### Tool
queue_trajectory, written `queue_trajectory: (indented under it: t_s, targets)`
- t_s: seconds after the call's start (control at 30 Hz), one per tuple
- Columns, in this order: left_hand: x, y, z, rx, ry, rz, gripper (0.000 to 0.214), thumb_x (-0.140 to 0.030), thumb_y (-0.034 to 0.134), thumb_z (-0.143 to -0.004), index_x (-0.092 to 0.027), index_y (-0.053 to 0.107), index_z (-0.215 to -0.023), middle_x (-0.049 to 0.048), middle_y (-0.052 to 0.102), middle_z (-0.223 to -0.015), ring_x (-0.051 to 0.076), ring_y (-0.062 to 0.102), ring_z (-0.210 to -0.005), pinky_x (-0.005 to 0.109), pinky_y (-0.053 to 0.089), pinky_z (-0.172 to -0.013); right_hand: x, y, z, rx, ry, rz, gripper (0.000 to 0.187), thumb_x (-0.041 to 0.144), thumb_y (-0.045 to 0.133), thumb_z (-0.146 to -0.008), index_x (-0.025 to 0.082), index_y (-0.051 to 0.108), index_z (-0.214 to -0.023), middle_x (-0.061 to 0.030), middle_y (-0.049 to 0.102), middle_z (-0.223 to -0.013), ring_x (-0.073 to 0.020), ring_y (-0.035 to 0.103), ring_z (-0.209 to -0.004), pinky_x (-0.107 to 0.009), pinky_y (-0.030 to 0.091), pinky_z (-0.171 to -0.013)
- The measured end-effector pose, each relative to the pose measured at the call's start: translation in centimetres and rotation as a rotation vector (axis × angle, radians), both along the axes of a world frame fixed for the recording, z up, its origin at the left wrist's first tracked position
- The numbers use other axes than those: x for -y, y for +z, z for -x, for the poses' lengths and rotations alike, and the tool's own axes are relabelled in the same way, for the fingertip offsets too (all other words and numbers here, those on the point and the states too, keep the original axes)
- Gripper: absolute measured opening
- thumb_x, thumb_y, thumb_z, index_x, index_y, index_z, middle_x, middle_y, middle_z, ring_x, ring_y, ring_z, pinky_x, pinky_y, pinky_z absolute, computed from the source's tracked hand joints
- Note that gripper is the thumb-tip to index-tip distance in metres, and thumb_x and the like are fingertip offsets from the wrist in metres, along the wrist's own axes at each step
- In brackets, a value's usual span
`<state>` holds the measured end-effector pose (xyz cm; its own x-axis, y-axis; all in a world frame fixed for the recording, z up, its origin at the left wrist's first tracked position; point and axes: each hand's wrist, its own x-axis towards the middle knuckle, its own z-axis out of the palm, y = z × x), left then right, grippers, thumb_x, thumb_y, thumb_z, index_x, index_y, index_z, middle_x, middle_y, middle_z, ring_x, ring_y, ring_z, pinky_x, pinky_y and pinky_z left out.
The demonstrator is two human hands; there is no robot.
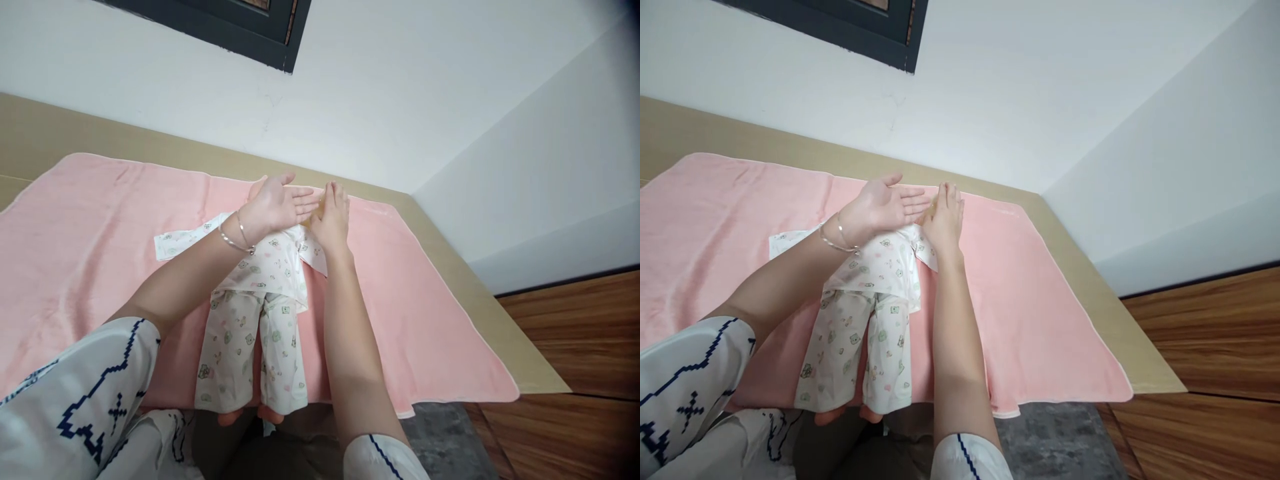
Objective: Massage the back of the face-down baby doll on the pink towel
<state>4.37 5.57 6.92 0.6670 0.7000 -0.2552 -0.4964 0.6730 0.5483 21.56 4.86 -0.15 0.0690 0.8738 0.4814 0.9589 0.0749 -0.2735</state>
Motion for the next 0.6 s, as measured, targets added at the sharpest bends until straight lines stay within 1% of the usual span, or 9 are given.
queue_trajectory:
  t_s: [0.1,0.2,0.27,0.37,0.47,0.53,0.6]
  targets:
    - [2.1,0.9,2.7,-0.084,-0.063,-0.046,0.069,-0.040,0.037,-0.096,-0.015,0.023,-0.159,0.0160,0.033,-0.162,0.026,0.035,-0.150,0.039,0.039,-0.118,0.1,0.0,0.0,0.000,0.015,-0.025,0.070,0.023,0.044,-0.085,0.014,0.027,-0.152,-0.0161,0.027,-0.164,-0.0293,0.019,-0.154,-0.059,0.019,-0.123]
    - [3.9,1.8,5.0,-0.106,-0.048,-0.083,0.067,-0.038,0.036,-0.096,-0.015,0.024,-0.159,0.0158,0.035,-0.162,0.025,0.036,-0.149,0.038,0.039,-0.119,0.1,0.0,0.1,0.002,0.011,-0.026,0.071,0.020,0.045,-0.082,0.014,0.029,-0.151,-0.0157,0.027,-0.164,-0.0290,0.018,-0.154,-0.058,0.020,-0.123]
    - [4.8,2.2,6.0,-0.108,-0.024,-0.078,0.066,-0.036,0.035,-0.097,-0.014,0.025,-0.158,0.0159,0.036,-0.161,0.025,0.037,-0.149,0.038,0.038,-0.119,0.2,0.1,0.1,-0.004,0.013,-0.024,0.072,0.019,0.045,-0.081,0.015,0.030,-0.151,-0.0152,0.027,-0.164,-0.0289,0.018,-0.154,-0.058,0.020,-0.123]
    - [5.6,2.4,6.8,-0.073,0.042,-0.044,0.065,-0.036,0.035,-0.096,-0.015,0.027,-0.158,0.0171,0.039,-0.159,0.027,0.039,-0.147,0.040,0.039,-0.119,0.3,0.1,0.2,-0.017,0.025,-0.022,0.074,0.018,0.045,-0.079,0.015,0.030,-0.151,-0.0153,0.026,-0.164,-0.0293,0.017,-0.154,-0.059,0.020,-0.123]
    - [5.7,2.2,7.1,-0.012,0.089,0.018,0.065,-0.036,0.035,-0.096,-0.017,0.027,-0.158,0.0181,0.041,-0.157,0.029,0.040,-0.147,0.043,0.040,-0.118,0.3,0.0,0.2,-0.022,0.041,-0.016,0.075,0.018,0.046,-0.079,0.015,0.031,-0.152,-0.0162,0.025,-0.164,-0.0301,0.016,-0.155,-0.061,0.018,-0.123]
    - [5.7,2.2,7.3,0.016,0.099,0.053,0.064,-0.035,0.033,-0.096,-0.017,0.027,-0.158,0.0182,0.043,-0.156,0.029,0.038,-0.148,0.045,0.039,-0.118,0.4,-0.1,0.2,-0.022,0.046,-0.014,0.072,0.020,0.047,-0.080,0.017,0.035,-0.150,-0.0150,0.023,-0.165,-0.0312,0.014,-0.155,-0.063,0.018,-0.122]
    - [5.8,2.2,7.4,0.029,0.112,0.063,0.064,-0.035,0.033,-0.096,-0.017,0.028,-0.157,0.0185,0.044,-0.155,0.029,0.037,-0.149,0.044,0.038,-0.119,0.4,-0.1,0.2,-0.035,0.047,-0.004,0.068,0.021,0.048,-0.081,0.019,0.038,-0.149,-0.0134,0.020,-0.167,-0.0324,0.011,-0.156,-0.065,0.018,-0.121]
